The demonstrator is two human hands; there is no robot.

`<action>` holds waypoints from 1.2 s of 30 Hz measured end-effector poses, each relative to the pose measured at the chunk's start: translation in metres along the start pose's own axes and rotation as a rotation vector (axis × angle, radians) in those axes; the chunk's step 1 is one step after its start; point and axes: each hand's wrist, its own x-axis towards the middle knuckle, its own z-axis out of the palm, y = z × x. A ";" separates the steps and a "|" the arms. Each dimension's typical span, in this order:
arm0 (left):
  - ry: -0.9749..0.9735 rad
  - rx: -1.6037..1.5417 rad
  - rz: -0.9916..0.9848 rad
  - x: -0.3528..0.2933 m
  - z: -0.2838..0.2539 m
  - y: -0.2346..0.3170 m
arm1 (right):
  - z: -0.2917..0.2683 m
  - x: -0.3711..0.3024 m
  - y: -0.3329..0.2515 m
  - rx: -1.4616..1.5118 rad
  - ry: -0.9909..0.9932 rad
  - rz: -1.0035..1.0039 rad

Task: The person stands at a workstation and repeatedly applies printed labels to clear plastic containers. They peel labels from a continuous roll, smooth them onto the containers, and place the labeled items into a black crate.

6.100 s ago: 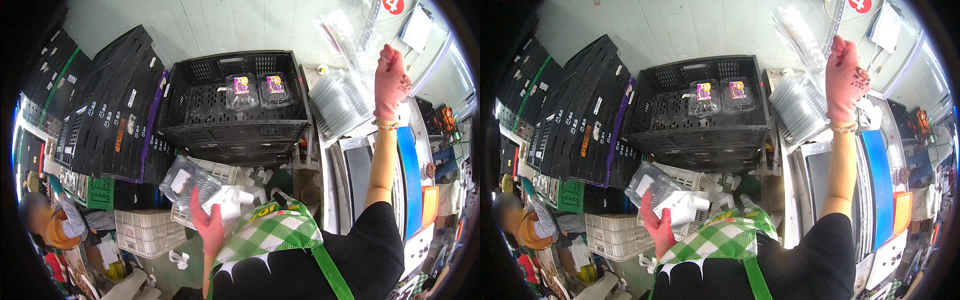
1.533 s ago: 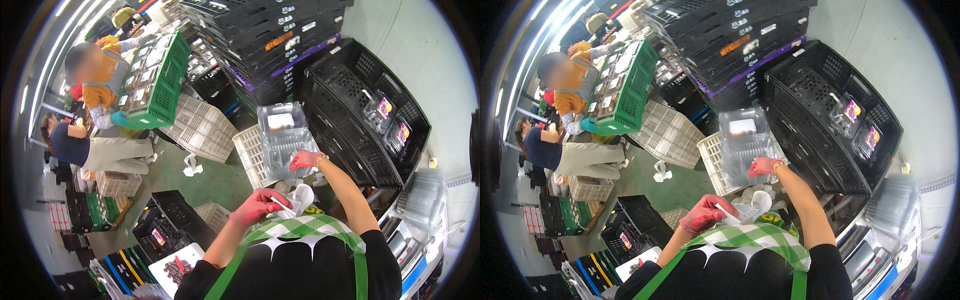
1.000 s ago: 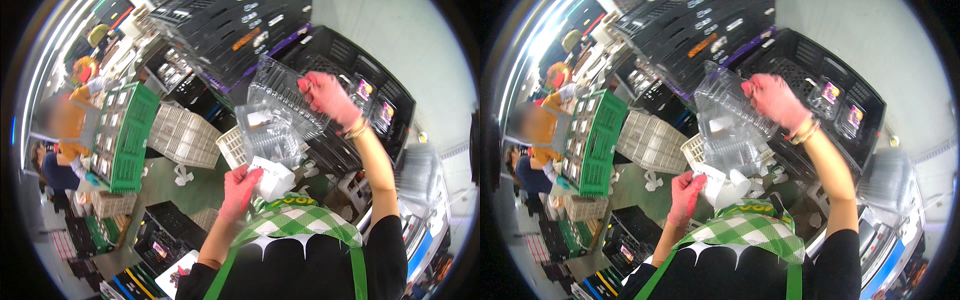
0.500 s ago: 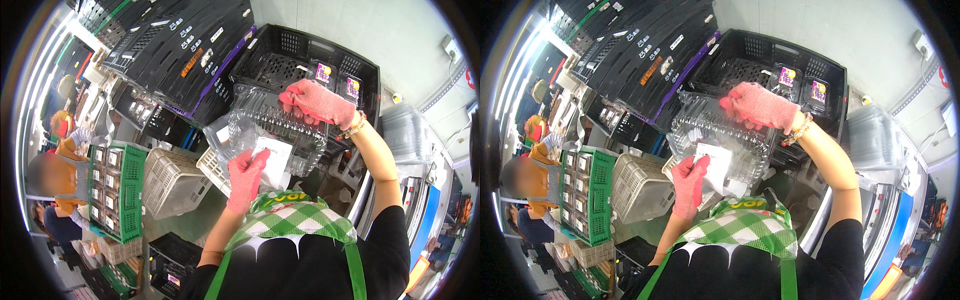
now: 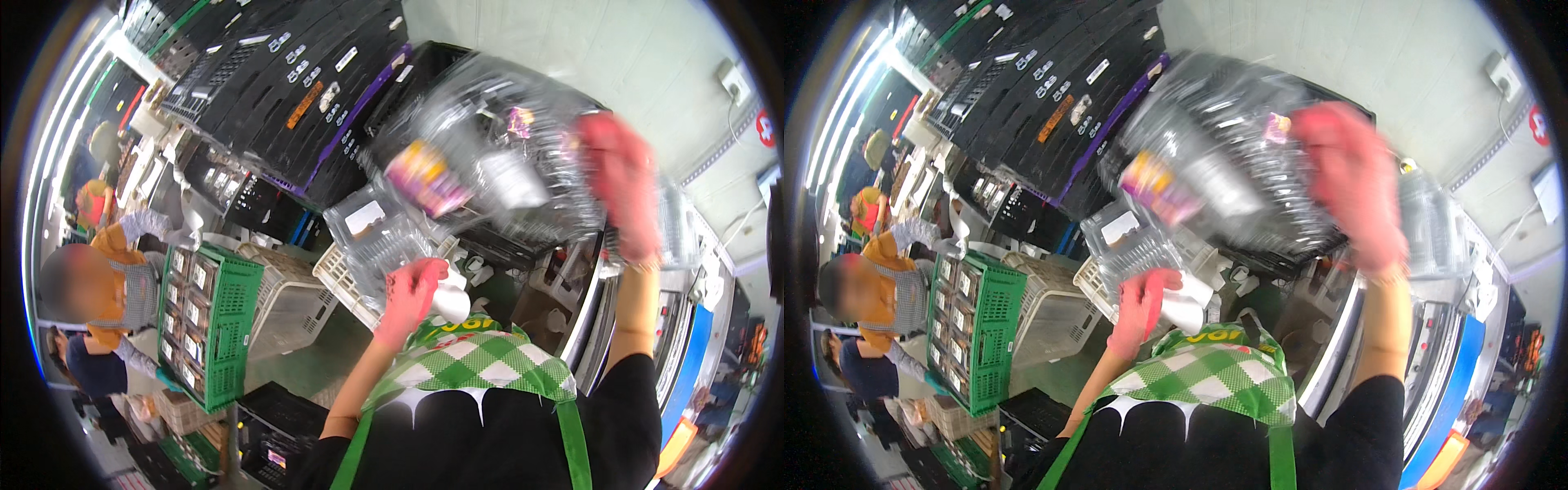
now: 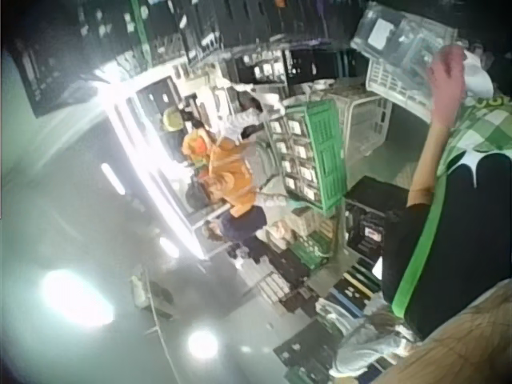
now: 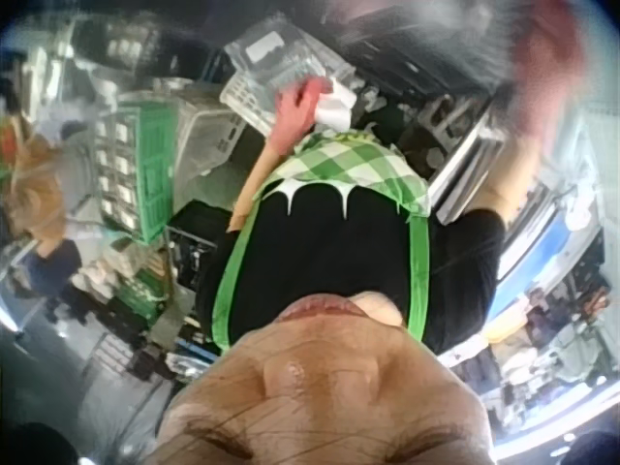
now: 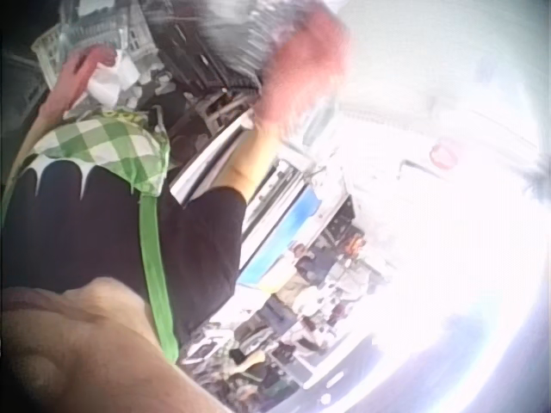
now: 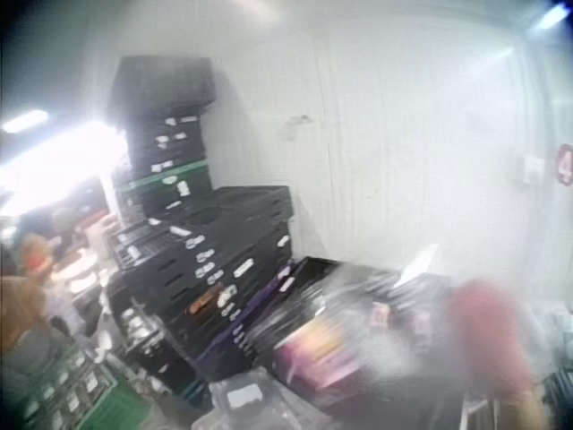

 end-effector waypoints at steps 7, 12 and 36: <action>0.048 0.240 0.208 -0.029 -0.017 0.003 | -0.209 0.003 0.090 -0.957 0.821 -0.286; 0.165 -0.119 0.116 -0.034 -0.016 0.005 | -0.254 0.000 0.172 -1.435 0.447 0.404; 0.024 -0.862 -0.435 -0.061 -0.023 0.011 | -0.336 -0.013 0.295 -1.434 0.386 0.404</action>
